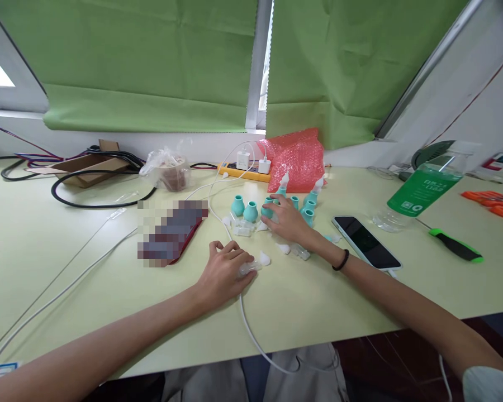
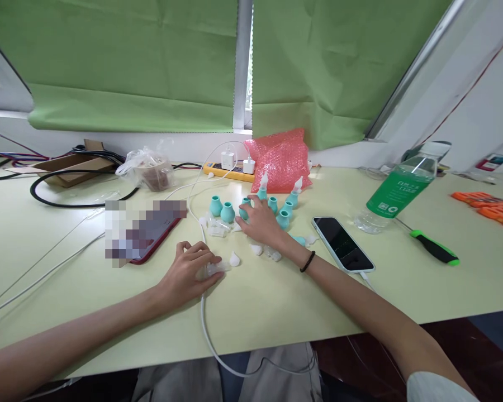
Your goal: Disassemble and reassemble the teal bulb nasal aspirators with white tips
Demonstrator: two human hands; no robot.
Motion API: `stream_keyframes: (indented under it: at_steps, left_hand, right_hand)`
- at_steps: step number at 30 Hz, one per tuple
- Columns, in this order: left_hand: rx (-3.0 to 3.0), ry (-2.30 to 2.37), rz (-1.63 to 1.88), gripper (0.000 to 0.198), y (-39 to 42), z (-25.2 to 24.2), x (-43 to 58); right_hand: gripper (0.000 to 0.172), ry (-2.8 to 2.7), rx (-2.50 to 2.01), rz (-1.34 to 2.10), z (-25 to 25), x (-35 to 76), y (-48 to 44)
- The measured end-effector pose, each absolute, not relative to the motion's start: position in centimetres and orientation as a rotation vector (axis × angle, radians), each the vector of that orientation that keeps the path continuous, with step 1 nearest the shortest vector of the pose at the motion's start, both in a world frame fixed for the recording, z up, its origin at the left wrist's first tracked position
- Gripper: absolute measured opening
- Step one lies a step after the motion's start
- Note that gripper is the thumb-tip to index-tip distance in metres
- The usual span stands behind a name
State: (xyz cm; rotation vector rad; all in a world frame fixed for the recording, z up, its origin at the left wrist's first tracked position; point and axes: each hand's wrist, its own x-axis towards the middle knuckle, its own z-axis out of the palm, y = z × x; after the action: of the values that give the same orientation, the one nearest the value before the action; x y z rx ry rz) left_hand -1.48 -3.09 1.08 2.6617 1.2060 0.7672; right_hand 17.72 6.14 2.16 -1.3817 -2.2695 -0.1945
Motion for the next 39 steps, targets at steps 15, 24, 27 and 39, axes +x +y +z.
stream_keyframes:
  at_steps: [15, 24, 27, 39]
  left_hand:
    - [2.174, 1.145, 1.320, 0.027, -3.1, 1.1, -1.9]
    - [2.203, 0.968, 1.388, 0.017, -3.6, 1.5, -1.6]
    - [2.206, 0.888, 1.199, 0.021, -3.6, 1.6, -1.5]
    - [2.276, 0.927, 0.970, 0.026, -3.1, 1.4, -1.6]
  right_hand:
    - [0.008, -1.851, -0.761, -0.138, 4.0, 16.4, 3.0]
    - [0.008, -1.951, -0.592, 0.379, 1.1, 14.7, -1.2]
    - [0.005, -1.945, -0.587, 0.383, 1.3, 14.7, -1.5]
    - [0.021, -1.998, -0.682, 0.284, 2.5, 15.3, -2.7]
